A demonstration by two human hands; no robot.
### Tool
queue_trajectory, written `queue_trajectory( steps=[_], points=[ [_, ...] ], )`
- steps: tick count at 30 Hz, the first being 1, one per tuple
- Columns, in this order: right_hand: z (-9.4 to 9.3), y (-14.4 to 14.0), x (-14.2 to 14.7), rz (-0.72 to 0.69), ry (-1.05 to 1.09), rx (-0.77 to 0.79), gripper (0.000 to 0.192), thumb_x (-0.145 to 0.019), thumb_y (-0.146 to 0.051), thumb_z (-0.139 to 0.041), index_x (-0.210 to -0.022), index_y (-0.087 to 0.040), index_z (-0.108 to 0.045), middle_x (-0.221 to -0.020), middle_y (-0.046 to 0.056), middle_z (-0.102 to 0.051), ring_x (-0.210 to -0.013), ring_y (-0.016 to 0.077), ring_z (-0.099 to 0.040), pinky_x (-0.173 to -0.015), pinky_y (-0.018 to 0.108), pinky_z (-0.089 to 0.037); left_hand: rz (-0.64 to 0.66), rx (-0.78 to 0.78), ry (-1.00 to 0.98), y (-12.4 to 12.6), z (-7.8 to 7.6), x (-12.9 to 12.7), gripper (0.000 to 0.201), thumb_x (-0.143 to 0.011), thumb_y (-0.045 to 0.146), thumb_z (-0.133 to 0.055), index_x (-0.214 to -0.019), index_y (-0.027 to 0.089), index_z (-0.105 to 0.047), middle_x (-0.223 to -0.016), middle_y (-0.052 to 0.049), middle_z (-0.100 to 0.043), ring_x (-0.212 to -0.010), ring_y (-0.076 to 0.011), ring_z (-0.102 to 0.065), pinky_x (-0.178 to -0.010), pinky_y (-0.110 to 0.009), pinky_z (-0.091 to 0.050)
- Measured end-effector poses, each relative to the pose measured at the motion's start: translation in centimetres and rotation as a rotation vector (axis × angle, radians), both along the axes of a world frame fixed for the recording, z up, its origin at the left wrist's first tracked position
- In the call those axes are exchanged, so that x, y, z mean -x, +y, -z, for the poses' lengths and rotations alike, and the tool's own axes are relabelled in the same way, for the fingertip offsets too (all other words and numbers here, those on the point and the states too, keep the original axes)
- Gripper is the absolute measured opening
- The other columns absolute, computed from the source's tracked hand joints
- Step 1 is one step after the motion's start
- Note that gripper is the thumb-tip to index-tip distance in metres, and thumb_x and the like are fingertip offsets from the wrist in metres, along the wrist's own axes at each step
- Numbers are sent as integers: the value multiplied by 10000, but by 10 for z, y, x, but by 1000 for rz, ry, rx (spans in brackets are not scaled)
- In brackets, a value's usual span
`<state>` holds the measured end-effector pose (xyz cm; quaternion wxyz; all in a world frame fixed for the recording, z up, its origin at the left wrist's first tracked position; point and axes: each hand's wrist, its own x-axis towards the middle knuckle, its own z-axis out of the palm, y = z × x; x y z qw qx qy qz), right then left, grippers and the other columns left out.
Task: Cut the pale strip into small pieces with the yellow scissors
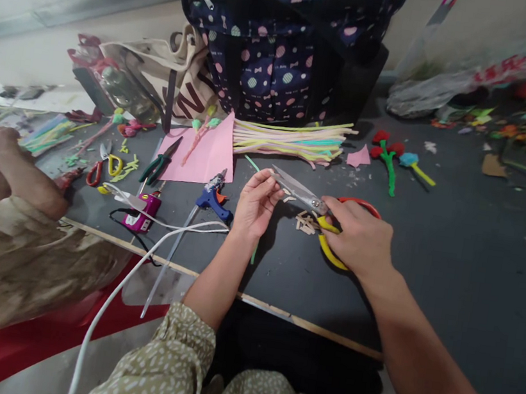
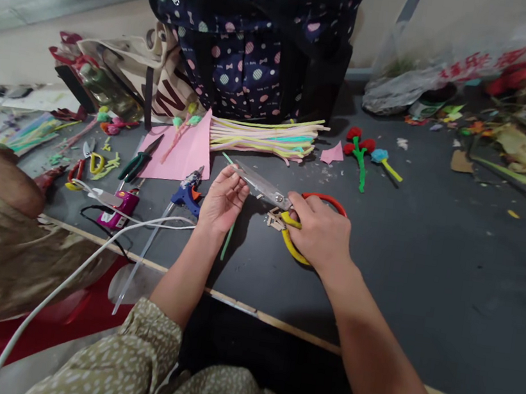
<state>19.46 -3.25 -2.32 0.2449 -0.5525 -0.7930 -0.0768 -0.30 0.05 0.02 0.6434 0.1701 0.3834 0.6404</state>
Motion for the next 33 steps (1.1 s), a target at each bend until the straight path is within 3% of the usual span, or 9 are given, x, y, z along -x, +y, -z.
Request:
queue_trajectory(
  steps=[11, 21, 33],
  points=[
    [-1, -1, -1, 26, -29, 25, 345, -858, -242, -470, -1160, -260, -636, -898, 15, -663, -765, 132, -547, -582, 261, -262, 3, -50, 166, -2, -2, -1, 125, -728, 176, -716, -848, 190, -684, -814, 1, -684, -754, -92, -638, -752, -221, -518],
    [-3, 0, -1, -2, -10, 24, 348, -848, -225, -468, -1143, -256, -650, -868, 9, -661, -759, 130, -540, -589, 259, -270, -18, -78, 165, -1, 0, 0, 198, -661, 146, -757, -840, 185, -683, -778, 30, -652, -658, -65, -610, -724, -232, -511],
    [2, 0, -2, -23, -2, -19, 346, -851, -256, -501, -1157, -238, -660, -907, 13, -697, -706, 121, -563, -568, 253, -307, 16, -43, -30, 1, 3, -1, 277, -610, 110, -773, -866, 161, -680, -766, 25, -687, -636, -63, -636, -683, -193, -533]
  ],
)
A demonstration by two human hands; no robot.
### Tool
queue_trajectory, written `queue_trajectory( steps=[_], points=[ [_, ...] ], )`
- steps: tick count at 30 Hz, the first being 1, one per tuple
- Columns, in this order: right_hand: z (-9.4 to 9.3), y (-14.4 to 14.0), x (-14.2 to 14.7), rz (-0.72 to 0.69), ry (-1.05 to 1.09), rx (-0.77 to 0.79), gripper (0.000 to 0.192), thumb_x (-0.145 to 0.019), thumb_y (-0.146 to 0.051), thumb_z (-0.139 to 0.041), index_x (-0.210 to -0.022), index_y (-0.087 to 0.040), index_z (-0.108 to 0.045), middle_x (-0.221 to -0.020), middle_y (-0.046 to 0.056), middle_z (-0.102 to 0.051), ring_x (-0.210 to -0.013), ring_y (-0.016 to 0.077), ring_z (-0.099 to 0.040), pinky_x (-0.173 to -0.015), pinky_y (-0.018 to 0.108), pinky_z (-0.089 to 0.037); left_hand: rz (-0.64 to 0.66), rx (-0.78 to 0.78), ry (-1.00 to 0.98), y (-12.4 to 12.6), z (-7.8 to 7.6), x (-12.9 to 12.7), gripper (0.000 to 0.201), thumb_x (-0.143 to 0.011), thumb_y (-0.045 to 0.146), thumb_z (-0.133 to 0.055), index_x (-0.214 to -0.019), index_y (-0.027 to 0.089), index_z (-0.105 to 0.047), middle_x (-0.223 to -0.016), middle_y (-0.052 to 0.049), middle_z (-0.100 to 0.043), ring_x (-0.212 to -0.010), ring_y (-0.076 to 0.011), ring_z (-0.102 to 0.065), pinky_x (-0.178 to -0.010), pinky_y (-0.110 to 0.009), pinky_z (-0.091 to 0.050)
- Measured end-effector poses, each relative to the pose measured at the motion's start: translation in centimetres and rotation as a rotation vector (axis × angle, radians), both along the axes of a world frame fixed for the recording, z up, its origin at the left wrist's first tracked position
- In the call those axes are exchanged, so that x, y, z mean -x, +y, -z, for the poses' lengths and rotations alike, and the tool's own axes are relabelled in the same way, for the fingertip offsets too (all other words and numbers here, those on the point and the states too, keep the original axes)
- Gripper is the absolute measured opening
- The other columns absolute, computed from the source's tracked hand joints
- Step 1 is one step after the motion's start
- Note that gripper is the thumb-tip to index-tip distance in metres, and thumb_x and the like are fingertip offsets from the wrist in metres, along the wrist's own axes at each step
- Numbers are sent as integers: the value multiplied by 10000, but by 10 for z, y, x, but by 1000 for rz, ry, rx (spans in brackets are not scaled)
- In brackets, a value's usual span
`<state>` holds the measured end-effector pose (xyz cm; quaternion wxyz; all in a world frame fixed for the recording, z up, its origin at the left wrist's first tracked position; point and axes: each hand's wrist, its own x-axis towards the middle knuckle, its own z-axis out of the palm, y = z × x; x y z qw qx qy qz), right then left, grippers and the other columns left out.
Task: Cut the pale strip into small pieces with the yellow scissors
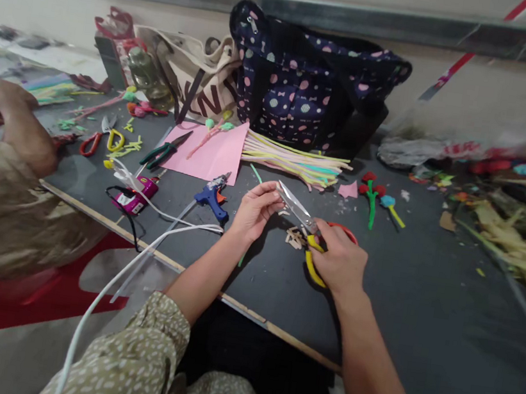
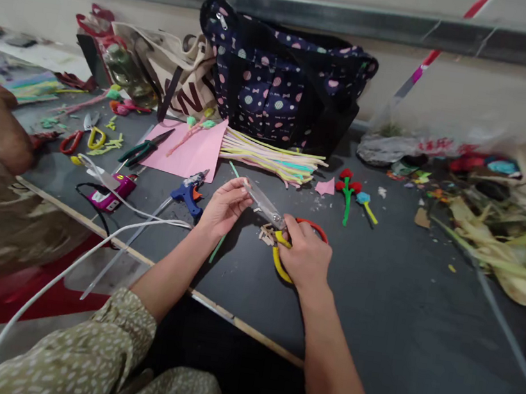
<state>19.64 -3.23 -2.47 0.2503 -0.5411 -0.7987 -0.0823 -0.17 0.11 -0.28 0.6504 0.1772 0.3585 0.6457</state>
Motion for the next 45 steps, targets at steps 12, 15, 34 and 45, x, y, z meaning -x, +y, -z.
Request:
queue_trajectory(
  steps=[12, 15, 34, 45],
  points=[
    [3, 1, -2, -16, -3, 33, 359, -845, -240, -496, -1169, -231, -651, -951, 27, -716, -757, 140, -613, -608, 254, -359, 3, -32, -60, 2, 9, -3, 281, -601, 130, -804, -857, 137, -687, -727, 10, -686, -621, -76, -645, -679, -204, -550],
    [3, 1, -2, -18, -13, 31, 348, -847, -242, -511, -1164, -235, -656, -911, 21, -715, -746, 144, -620, -605, 253, -360, 7, -44, -66, 2, 10, -3, 280, -601, 134, -809, -853, 135, -687, -726, 10, -687, -624, -77, -648, -687, -204, -552],
    [-2, -2, -5, -15, -103, 73, 323, -844, -247, -504, -1127, -247, -659, -808, 20, -681, -697, 150, -598, -568, 264, -326, -8, -52, -52, 3, 14, -3, 267, -600, 147, -815, -840, 131, -698, -735, 1, -688, -618, -80, -650, -696, -211, -555],
    [-5, 3, -11, -14, 68, 106, 440, -810, -240, -536, -1248, -225, -573, -987, 43, -690, -886, 183, -628, -714, 268, -420, 9, -74, -58, 2, 10, -1, 286, -614, 156, -813, -874, 140, -694, -770, 0, -687, -630, -77, -652, -697, -209, -551]
  ],
)
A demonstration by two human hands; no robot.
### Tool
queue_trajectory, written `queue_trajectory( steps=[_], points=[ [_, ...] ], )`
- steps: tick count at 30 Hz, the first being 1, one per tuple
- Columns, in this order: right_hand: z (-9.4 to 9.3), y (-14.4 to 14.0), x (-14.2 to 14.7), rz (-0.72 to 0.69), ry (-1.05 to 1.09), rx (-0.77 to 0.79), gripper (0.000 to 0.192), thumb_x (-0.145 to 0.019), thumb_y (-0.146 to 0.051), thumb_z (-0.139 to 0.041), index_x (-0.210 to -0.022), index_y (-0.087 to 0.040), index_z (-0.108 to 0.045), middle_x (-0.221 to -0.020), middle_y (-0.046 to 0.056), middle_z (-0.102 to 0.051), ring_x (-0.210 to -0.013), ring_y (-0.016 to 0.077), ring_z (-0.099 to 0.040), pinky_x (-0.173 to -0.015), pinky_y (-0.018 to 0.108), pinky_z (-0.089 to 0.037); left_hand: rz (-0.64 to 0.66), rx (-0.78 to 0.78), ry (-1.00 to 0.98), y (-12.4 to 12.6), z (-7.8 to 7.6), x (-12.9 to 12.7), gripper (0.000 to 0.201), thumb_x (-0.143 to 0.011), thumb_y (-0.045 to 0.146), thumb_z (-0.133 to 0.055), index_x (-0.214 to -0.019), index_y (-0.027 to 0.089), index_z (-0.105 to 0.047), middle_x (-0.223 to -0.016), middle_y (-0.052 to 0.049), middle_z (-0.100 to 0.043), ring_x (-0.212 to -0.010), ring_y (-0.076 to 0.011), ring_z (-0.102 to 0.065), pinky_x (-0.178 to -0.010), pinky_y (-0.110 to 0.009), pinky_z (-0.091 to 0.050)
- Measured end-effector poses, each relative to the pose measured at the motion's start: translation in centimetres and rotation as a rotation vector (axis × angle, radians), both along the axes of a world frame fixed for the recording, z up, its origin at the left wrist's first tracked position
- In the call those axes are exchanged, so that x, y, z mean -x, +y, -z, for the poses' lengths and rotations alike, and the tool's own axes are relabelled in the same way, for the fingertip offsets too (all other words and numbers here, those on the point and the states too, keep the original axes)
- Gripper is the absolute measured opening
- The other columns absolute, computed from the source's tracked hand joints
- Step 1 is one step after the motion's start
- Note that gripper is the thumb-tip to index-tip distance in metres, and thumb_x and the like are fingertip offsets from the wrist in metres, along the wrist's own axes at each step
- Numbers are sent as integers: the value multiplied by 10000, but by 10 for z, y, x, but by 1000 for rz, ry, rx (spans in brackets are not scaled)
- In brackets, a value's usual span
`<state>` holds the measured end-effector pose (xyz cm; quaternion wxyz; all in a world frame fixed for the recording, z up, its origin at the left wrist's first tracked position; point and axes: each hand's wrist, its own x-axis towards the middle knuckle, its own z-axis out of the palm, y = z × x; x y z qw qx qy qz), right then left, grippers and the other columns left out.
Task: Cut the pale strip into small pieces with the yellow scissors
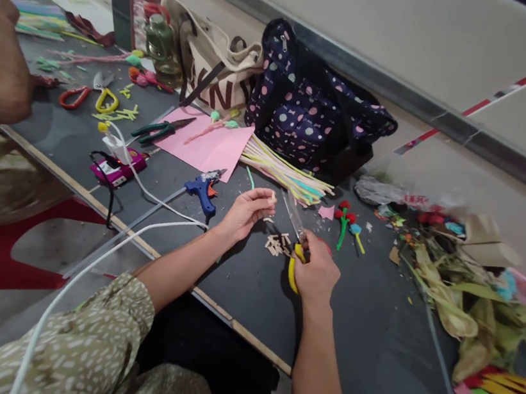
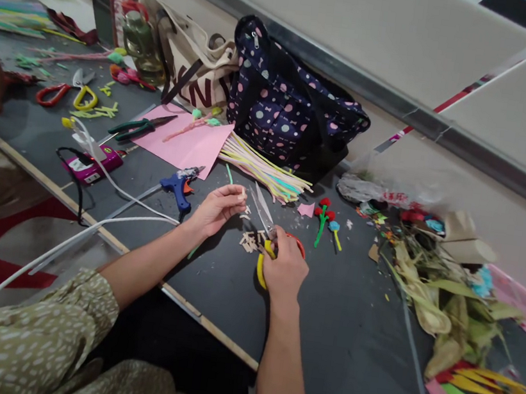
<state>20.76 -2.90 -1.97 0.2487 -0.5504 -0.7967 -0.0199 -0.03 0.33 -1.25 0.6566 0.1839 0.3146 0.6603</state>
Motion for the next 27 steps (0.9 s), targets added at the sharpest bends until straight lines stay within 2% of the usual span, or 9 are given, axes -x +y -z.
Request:
queue_trajectory(
  steps=[6, 13, 27],
  points=[
    [3, -1, 6, 24, -75, -49, 365, -828, -226, -531, -1178, -243, -633, -914, 12, -689, -806, 139, -599, -641, 235, -352, 12, 7, -20, 1, 0, 0, 299, -618, 136, -804, -890, 127, -682, -715, 8, -672, -622, -79, -649, -688, -204, -557],
    [4, 0, 3, 25, -85, -77, 356, -831, -228, -545, -1174, -229, -640, -916, 19, -688, -804, 143, -582, -641, 241, -338, 37, -6, -17, 0, 2, 1, 279, -633, 150, -804, -885, 126, -686, -737, 1, -683, -636, -78, -656, -709, -205, -559],
    [2, -1, 4, 58, -114, -113, 358, -825, -227, -559, -1174, -244, -638, -901, 8, -677, -784, 136, -568, -639, 247, -315, -7, -28, 35, 1, 1, 2, 242, -637, 171, -803, -850, 121, -698, -726, 5, -670, -635, -76, -646, -693, -206, -558]
  ],
)
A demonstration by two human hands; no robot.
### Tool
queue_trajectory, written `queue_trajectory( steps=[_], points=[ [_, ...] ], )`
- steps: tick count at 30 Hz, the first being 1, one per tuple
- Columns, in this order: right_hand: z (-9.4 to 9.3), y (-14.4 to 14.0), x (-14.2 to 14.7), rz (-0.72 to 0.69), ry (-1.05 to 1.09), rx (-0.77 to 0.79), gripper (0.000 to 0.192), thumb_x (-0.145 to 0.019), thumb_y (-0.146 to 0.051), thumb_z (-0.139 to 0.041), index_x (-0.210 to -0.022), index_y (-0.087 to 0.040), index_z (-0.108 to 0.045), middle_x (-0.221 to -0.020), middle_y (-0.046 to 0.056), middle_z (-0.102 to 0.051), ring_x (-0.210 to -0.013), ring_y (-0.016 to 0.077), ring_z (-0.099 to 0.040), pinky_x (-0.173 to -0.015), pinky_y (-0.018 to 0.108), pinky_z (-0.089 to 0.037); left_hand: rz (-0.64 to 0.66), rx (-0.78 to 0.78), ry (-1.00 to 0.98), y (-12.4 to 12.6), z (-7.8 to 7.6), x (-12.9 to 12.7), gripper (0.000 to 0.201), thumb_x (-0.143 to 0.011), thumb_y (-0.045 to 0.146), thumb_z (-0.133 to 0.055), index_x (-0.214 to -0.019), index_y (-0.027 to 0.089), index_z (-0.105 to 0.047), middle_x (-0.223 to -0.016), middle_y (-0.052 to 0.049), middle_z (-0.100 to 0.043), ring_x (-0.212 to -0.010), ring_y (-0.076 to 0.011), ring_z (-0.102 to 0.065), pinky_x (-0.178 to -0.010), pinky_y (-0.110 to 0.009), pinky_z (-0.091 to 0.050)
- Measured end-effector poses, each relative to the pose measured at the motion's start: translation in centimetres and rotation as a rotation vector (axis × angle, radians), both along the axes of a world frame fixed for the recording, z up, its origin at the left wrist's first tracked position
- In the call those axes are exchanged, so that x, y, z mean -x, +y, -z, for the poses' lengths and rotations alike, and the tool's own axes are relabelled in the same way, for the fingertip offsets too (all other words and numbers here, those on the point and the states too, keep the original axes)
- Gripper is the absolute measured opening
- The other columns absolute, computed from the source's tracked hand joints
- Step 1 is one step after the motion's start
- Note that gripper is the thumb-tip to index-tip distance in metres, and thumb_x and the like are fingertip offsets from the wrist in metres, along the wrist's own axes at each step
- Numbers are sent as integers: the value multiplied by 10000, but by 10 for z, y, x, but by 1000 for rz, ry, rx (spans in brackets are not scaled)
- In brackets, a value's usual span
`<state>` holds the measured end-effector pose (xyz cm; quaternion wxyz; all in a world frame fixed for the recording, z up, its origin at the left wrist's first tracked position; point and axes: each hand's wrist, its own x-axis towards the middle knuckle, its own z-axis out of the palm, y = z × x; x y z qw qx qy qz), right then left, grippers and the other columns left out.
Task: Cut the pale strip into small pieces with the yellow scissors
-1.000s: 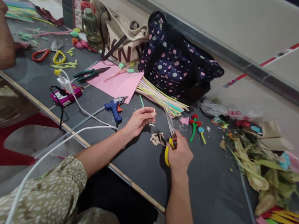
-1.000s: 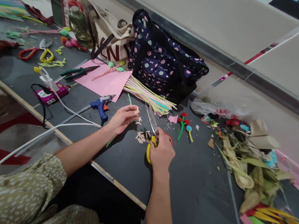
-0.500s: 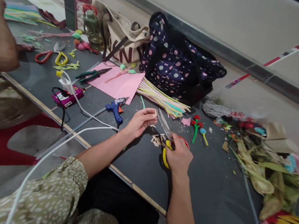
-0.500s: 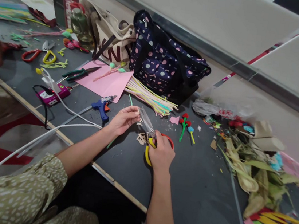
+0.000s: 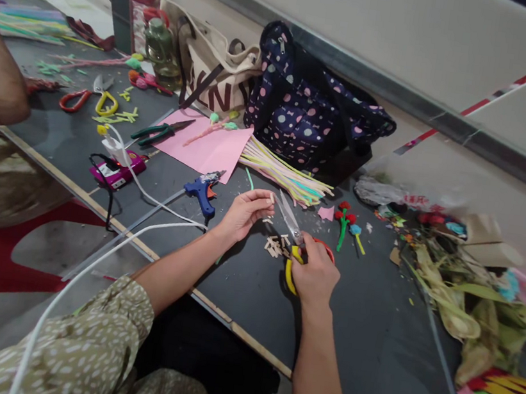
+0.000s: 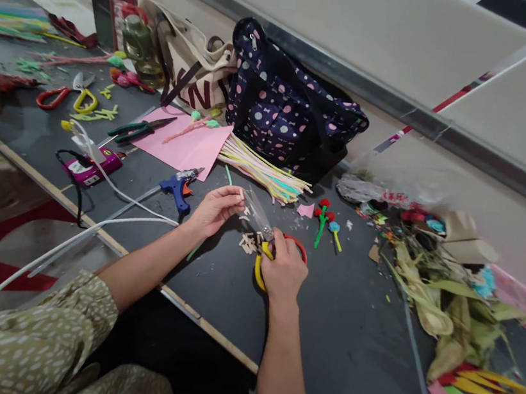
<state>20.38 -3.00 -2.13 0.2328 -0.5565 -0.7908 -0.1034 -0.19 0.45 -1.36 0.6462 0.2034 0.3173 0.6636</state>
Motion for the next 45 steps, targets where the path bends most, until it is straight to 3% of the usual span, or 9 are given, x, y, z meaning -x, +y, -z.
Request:
queue_trajectory(
  steps=[45],
  points=[
    [1, 0, -1, -4, -5, 12, 365, -839, -252, -529, -1188, -236, -635, -950, 29, -683, -812, 146, -568, -666, 253, -335, -82, -30, 47, 1, -1, 0, 292, -600, 217, -841, -855, 148, -718, -779, 6, -693, -663, -74, -637, -729, -220, -547]
  ],
)
